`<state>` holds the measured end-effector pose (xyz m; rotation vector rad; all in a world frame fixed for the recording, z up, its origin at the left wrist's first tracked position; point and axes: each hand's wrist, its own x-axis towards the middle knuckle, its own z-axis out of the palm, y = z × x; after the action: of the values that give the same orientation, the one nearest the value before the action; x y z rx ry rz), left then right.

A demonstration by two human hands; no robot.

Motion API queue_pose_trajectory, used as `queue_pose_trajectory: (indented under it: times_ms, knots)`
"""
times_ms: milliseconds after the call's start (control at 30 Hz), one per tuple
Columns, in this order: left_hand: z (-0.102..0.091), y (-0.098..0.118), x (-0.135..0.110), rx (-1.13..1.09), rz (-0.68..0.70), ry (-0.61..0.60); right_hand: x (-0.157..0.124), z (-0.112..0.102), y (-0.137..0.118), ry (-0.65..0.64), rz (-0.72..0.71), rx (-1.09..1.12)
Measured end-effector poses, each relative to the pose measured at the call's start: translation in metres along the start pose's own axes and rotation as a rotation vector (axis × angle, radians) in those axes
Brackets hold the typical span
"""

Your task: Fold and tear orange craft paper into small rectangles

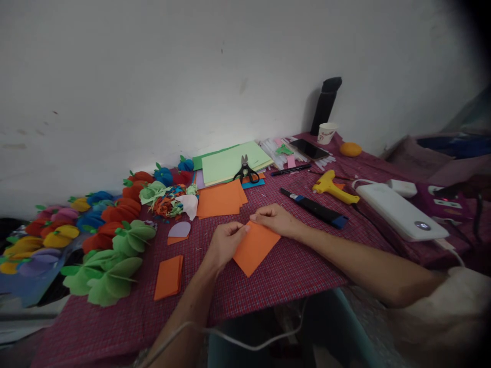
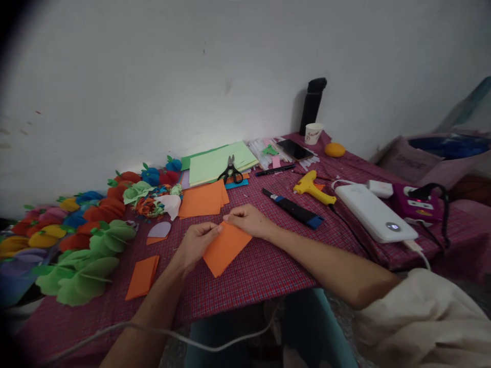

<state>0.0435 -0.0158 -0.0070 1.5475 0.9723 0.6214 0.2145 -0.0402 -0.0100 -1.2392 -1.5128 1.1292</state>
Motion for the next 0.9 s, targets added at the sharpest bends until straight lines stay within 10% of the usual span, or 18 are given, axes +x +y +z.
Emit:
queue_pose_trajectory:
  times_ms: [900]
  knots:
    - [-0.006, 0.007, 0.0, -0.428, -0.037, 0.139, 0.002, -0.013, 0.006, 0.015, 0.068, 0.166]
